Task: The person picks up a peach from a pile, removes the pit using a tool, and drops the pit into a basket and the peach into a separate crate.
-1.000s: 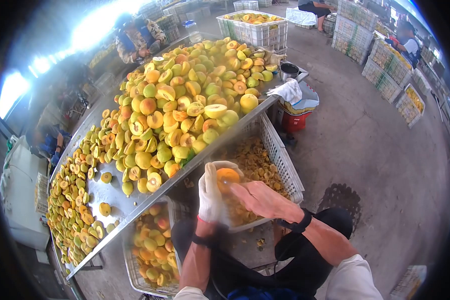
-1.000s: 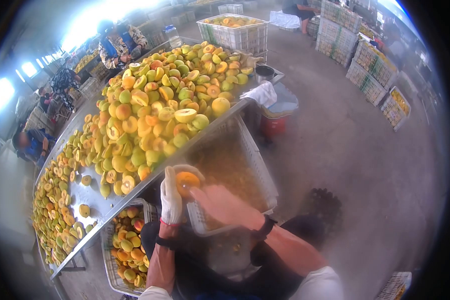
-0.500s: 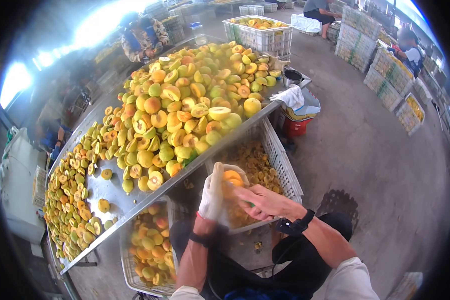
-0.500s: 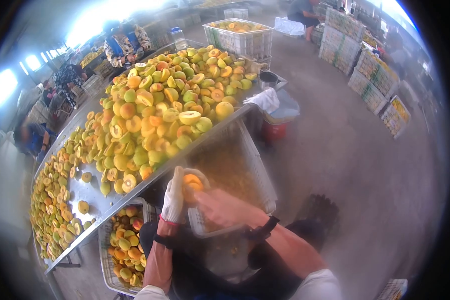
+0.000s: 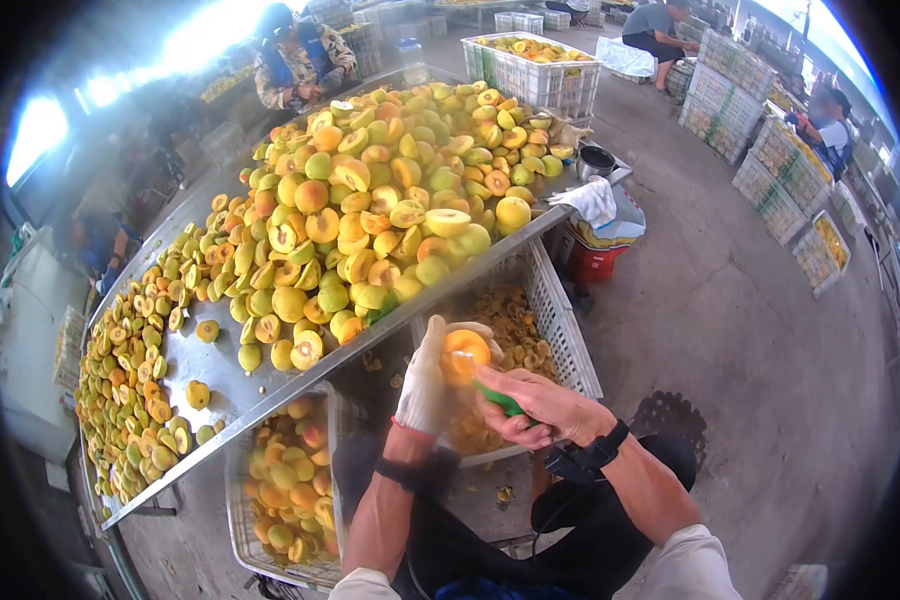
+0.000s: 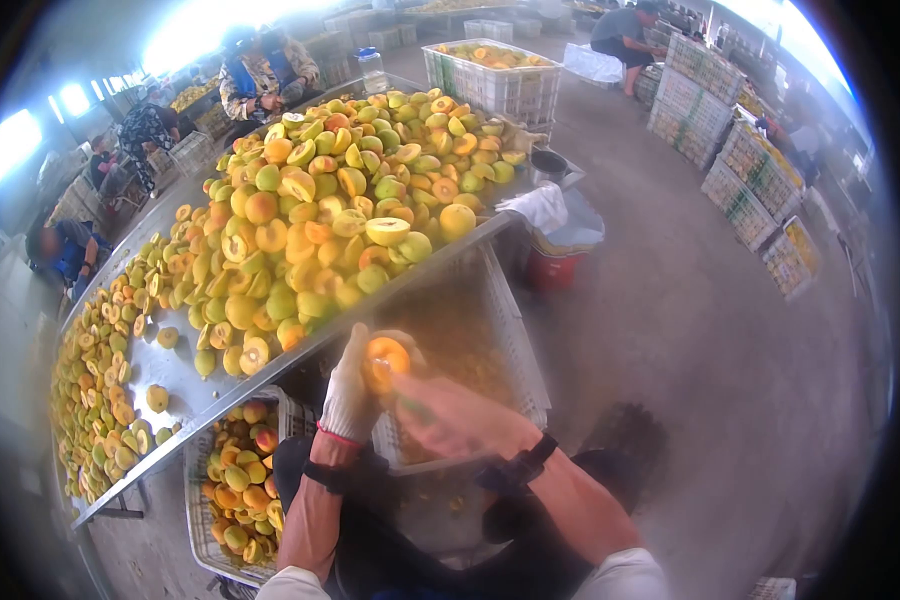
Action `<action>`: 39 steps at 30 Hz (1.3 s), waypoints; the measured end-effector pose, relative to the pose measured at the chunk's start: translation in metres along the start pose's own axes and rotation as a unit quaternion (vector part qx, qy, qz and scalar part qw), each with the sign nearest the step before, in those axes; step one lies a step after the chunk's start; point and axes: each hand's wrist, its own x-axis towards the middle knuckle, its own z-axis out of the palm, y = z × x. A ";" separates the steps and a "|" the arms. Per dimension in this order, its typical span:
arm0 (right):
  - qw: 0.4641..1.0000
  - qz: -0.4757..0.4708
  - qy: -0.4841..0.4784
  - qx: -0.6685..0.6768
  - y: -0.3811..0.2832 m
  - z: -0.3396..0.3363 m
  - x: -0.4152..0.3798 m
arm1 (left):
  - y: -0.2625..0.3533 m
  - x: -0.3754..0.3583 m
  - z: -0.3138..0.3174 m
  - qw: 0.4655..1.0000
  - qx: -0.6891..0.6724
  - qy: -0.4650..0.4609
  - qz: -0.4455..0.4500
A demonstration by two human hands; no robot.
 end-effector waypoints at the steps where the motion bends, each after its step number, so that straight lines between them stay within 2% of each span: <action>1: 1.000 0.001 -0.003 -0.013 -0.001 0.001 -0.001 | 0.002 -0.002 0.003 1.000 0.000 0.000 -0.002; 4: 1.000 -0.001 -0.010 -0.019 -0.006 0.002 -0.004 | 0.010 -0.009 0.013 0.998 0.056 0.019 -0.002; 8: 1.000 0.007 -0.008 -0.025 -0.008 0.004 -0.006 | 0.009 -0.009 0.012 0.999 0.028 0.039 -0.002; 11: 0.998 -0.040 -0.030 -0.032 -0.014 0.001 -0.015 | 0.007 -0.008 0.004 0.999 -0.012 0.045 0.014; 13: 0.989 -0.130 0.060 -0.043 -0.020 -0.003 -0.024 | 0.016 -0.011 0.005 0.998 -0.025 0.050 0.029; 14: 0.985 -0.167 0.029 -0.007 -0.017 -0.019 -0.025 | 0.025 -0.018 0.012 0.998 -0.013 0.039 0.044; 15: 0.978 -0.175 0.107 0.047 -0.027 -0.010 -0.031 | 0.036 -0.026 0.022 0.998 0.001 0.025 0.059; 19: 0.964 -0.209 0.134 0.092 -0.035 -0.022 -0.033 | 0.068 -0.072 0.078 0.993 0.044 0.037 0.100; 21: 0.958 -0.235 0.132 0.095 -0.036 -0.021 -0.031 | 0.082 -0.101 0.111 0.991 0.068 0.024 0.115; 22: 0.960 -0.235 0.132 0.072 -0.032 -0.019 -0.028 | 0.093 -0.120 0.124 0.995 0.062 -0.020 0.078; 25: 0.956 -0.266 0.105 0.067 -0.024 -0.021 -0.015 | 0.105 -0.160 0.155 0.969 0.146 -0.118 0.160; 27: 0.963 -0.242 0.081 0.087 -0.025 -0.017 -0.021 | 0.092 -0.194 0.184 0.984 0.001 -0.091 0.153; 28: 0.965 -0.242 0.077 0.072 -0.024 -0.021 -0.017 | 0.131 -0.224 0.212 0.974 -0.142 -0.163 0.068; 29: 0.961 -0.262 0.068 0.060 -0.021 -0.023 -0.014 | 0.124 -0.234 0.226 0.982 -0.106 -0.111 0.110; 32: 0.960 -0.265 0.066 0.052 -0.025 -0.018 -0.017 | 0.113 -0.242 0.223 0.963 -0.065 -0.180 0.190; 33: 0.961 -0.265 0.067 0.053 -0.024 -0.017 -0.017 | 0.127 -0.258 0.231 0.978 -0.023 -0.139 0.151; 39: 0.962 -0.263 0.064 0.033 -0.020 -0.019 -0.010 | 0.127 -0.276 0.230 0.959 -0.007 -0.212 0.191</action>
